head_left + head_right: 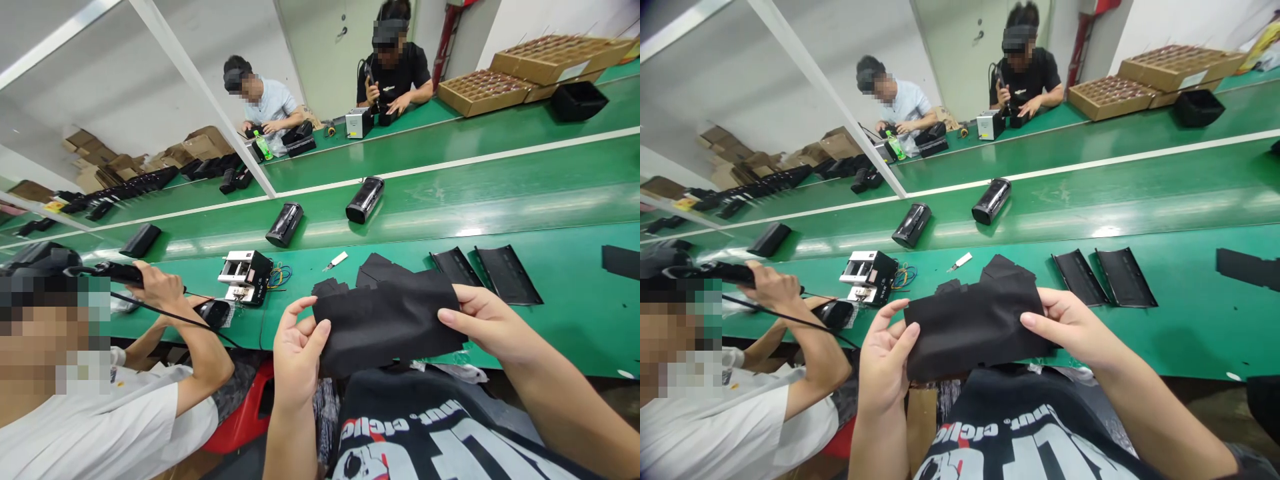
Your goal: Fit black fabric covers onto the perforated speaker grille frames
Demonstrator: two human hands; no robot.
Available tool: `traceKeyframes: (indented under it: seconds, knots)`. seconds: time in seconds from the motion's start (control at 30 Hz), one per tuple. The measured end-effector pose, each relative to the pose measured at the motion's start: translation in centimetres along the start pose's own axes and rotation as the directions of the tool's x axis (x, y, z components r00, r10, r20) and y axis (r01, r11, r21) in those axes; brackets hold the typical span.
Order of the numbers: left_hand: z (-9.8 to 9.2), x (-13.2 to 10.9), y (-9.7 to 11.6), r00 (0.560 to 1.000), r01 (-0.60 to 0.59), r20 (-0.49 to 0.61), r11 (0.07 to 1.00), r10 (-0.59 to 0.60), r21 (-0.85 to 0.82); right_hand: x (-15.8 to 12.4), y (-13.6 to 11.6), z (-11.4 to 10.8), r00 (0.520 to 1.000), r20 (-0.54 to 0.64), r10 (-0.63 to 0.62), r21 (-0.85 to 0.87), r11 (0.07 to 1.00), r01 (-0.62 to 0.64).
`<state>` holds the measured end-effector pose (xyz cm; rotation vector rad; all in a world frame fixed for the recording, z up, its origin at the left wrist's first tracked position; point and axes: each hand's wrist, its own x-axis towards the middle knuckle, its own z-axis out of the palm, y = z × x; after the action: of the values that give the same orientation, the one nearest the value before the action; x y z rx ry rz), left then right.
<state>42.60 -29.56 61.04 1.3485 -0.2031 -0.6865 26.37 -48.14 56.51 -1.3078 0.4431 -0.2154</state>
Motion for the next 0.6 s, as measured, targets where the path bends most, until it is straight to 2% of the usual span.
traceKeyframes:
  seconds: [0.27,0.37,0.43,0.5,0.57,0.6]
  knots:
    - [-0.3,-0.8,1.1,0.998,-0.057,-0.002,0.996,0.058,0.072,-0.6,-1.0,0.4,0.999,0.016,-0.042,-0.026,0.999,0.042]
    - [-0.4,-0.3,0.8,0.997,-0.076,0.022,0.994,0.075,0.075,0.0,-0.8,0.3,1.0,-0.015,-0.026,-0.022,0.999,0.025]
    - [-1.0,1.3,-0.6,0.996,-0.092,0.023,0.991,0.09,0.102,1.6,0.3,-0.1,1.0,-0.025,-0.007,-0.009,1.0,0.007]
    - [-2.2,3.9,-3.5,0.997,-0.079,-0.005,0.979,0.082,0.19,4.1,2.7,-1.1,0.999,-0.034,0.022,0.017,1.0,-0.021]
    - [-4.0,7.0,-7.5,0.997,0.003,-0.068,0.925,0.024,0.379,7.2,6.1,-2.5,0.992,-0.093,0.091,0.03,0.996,-0.089]
    - [-5.0,8.4,-9.7,0.986,0.107,-0.165,0.85,-0.024,0.516,8.6,8.0,-3.2,0.972,-0.169,0.161,-0.003,0.986,-0.164]
